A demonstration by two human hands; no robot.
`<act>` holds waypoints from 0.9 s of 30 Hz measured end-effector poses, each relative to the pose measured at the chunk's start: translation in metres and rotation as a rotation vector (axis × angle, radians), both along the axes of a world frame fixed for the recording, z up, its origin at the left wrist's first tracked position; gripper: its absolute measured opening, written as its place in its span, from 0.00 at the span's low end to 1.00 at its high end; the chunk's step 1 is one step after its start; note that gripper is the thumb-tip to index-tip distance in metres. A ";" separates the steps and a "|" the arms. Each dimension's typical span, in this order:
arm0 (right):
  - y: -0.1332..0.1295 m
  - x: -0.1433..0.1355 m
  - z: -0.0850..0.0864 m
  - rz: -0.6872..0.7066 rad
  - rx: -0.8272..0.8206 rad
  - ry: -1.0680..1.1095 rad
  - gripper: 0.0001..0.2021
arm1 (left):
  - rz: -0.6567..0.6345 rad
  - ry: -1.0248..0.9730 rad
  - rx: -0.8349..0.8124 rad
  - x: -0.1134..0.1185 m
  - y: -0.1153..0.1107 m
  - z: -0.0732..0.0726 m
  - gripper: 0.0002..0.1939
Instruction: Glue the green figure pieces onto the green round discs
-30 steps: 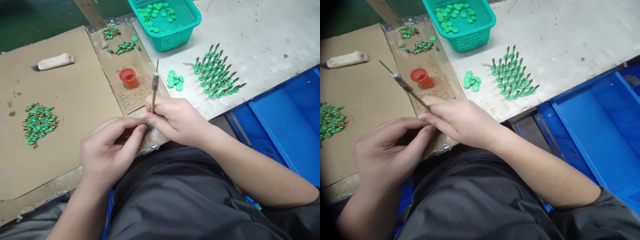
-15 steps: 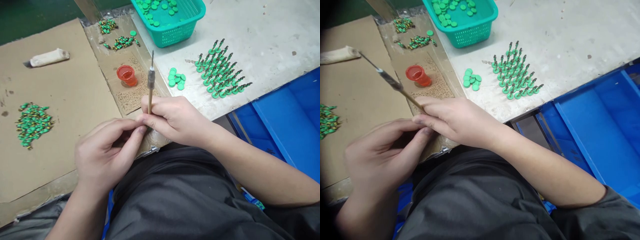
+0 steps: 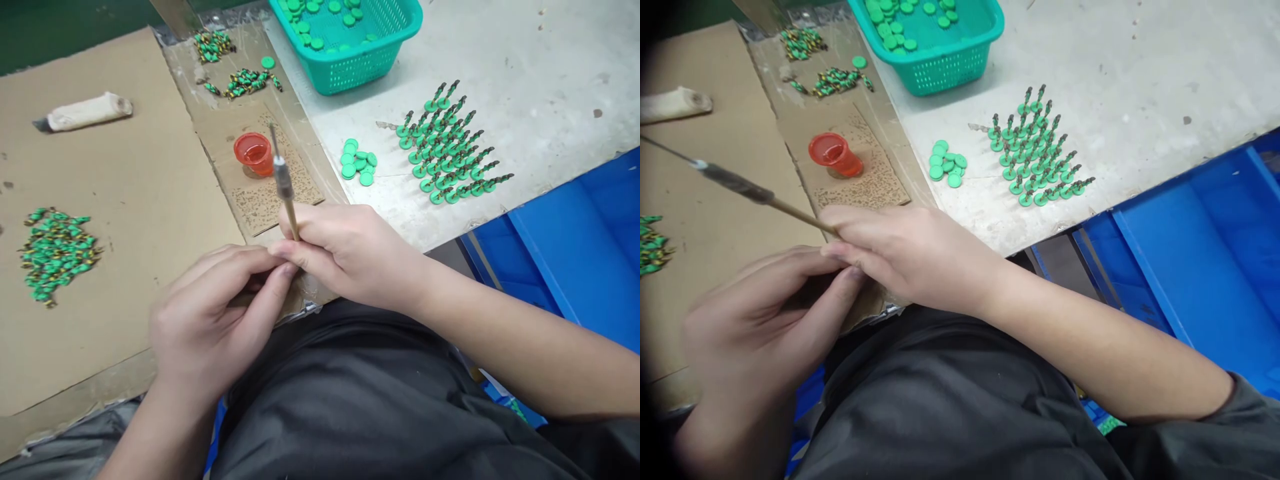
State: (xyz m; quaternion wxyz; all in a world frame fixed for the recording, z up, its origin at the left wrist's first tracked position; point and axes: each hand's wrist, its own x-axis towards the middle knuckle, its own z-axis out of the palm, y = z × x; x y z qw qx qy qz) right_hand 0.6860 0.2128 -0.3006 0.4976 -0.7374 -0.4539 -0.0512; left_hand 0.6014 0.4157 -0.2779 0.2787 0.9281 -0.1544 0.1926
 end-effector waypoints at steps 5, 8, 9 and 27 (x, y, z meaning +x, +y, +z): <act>0.004 0.001 -0.002 -0.029 0.020 0.094 0.14 | -0.020 0.026 -0.059 0.003 0.004 -0.002 0.03; 0.000 -0.004 0.000 -0.134 0.096 0.252 0.16 | 0.035 0.075 -0.161 0.002 0.005 -0.003 0.03; -0.003 -0.008 0.002 -0.182 0.136 0.323 0.17 | 0.063 0.101 -0.224 0.001 0.005 -0.003 0.03; -0.013 -0.047 -0.012 -0.260 0.163 0.427 0.23 | -0.122 0.476 -0.802 -0.025 0.005 0.067 0.31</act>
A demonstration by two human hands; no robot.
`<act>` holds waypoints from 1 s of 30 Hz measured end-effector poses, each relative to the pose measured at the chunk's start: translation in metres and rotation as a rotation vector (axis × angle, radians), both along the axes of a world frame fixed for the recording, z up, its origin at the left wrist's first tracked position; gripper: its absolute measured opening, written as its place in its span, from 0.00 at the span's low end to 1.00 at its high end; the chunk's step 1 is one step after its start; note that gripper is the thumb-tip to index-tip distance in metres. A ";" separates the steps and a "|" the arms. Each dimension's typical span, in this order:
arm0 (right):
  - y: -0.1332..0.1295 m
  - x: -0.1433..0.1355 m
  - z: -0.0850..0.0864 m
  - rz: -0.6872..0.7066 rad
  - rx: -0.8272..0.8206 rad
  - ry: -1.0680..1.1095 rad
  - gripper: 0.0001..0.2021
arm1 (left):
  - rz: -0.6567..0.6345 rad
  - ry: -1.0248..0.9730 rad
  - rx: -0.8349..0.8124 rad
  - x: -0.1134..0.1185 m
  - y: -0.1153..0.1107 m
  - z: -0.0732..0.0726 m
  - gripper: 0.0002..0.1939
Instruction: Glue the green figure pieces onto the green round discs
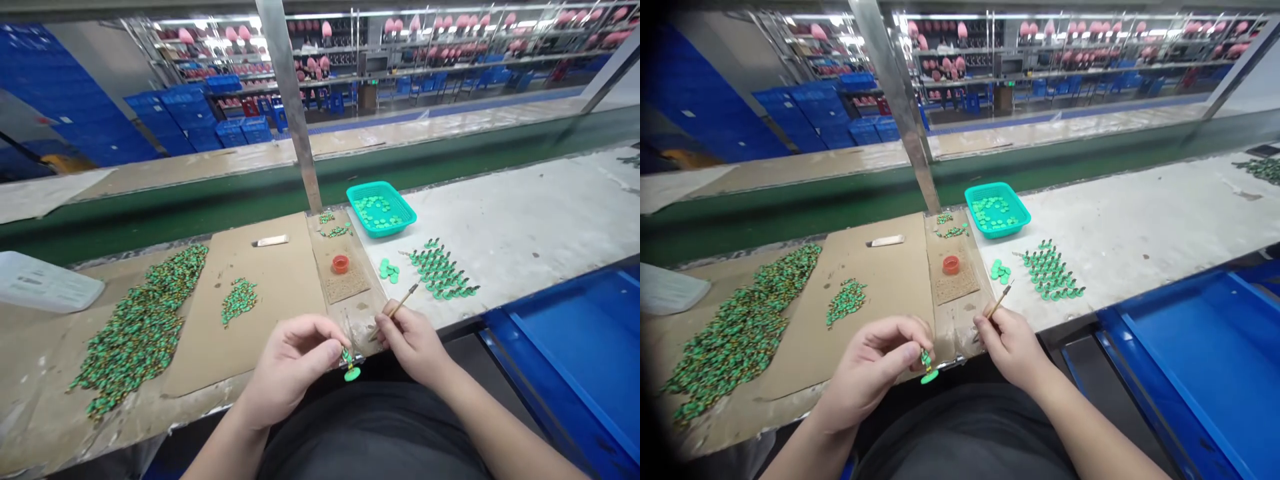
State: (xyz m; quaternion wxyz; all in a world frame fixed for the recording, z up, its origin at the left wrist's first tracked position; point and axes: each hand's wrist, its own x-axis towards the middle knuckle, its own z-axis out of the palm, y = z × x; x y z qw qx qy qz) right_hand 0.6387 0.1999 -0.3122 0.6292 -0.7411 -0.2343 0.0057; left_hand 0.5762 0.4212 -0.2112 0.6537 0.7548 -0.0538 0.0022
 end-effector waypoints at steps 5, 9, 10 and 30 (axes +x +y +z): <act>-0.002 -0.013 0.003 -0.054 0.079 0.071 0.26 | -0.007 -0.106 0.098 0.010 0.000 0.004 0.22; -0.024 -0.037 0.006 -0.009 0.040 0.019 0.22 | 0.001 -0.269 0.395 0.039 -0.004 -0.001 0.19; -0.032 -0.044 0.006 -0.006 0.018 -0.014 0.20 | -0.033 -0.315 0.470 0.049 -0.008 -0.001 0.20; -0.115 -0.059 -0.010 -0.325 0.024 0.184 0.21 | -0.245 -0.719 1.262 0.272 -0.136 -0.012 0.10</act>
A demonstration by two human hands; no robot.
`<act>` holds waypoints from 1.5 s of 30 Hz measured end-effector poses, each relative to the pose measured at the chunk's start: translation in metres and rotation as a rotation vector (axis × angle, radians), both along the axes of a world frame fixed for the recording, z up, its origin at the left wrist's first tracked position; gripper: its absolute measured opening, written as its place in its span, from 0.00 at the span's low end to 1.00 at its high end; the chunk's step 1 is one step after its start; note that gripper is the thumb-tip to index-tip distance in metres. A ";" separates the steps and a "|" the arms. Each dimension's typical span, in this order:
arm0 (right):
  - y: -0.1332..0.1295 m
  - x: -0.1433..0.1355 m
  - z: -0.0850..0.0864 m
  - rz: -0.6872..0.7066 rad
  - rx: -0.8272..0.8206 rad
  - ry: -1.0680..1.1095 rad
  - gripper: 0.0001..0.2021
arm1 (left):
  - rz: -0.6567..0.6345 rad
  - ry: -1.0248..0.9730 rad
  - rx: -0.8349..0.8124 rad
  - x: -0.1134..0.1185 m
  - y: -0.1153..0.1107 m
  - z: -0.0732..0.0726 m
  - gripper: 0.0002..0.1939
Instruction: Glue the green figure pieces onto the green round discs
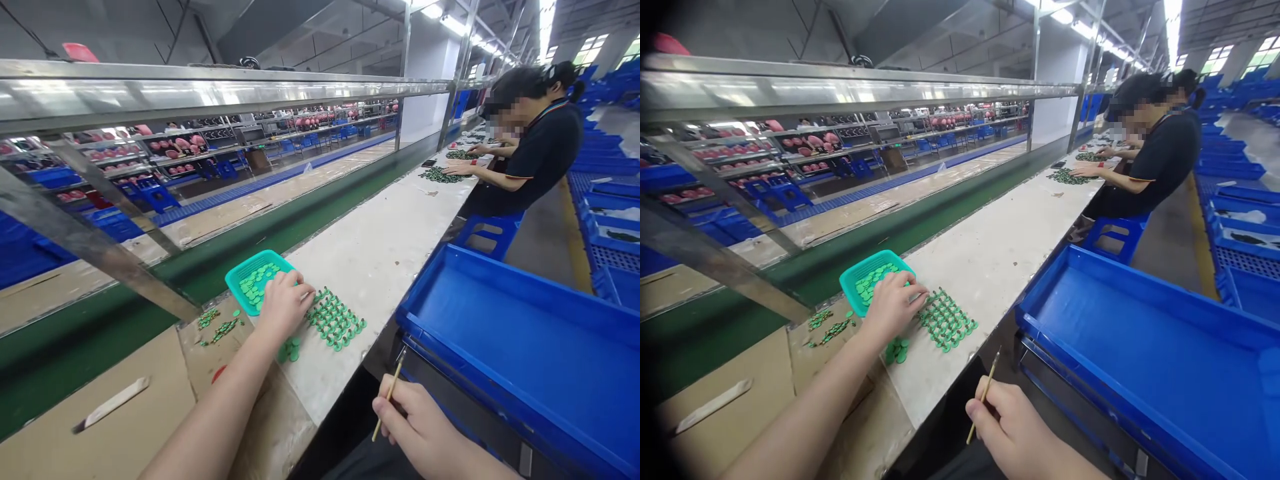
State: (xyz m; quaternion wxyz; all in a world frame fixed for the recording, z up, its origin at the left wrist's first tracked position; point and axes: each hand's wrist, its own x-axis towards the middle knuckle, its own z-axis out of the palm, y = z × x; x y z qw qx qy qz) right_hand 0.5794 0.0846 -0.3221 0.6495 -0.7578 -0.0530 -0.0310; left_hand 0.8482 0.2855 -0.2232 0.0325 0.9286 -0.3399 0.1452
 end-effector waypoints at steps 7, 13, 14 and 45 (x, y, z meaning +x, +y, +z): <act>-0.003 0.004 -0.005 0.027 -0.006 0.032 0.25 | 0.071 0.078 0.042 -0.007 -0.010 0.007 0.10; -0.010 -0.001 -0.009 0.042 -0.018 0.047 0.25 | 0.220 0.256 0.039 -0.035 0.019 0.031 0.19; -0.012 -0.002 -0.007 0.052 -0.019 0.050 0.25 | 0.249 0.308 0.055 -0.042 0.025 0.033 0.17; 0.052 0.013 0.044 0.131 -0.126 -0.070 0.24 | 0.429 0.300 -0.407 -0.242 0.161 -0.034 0.20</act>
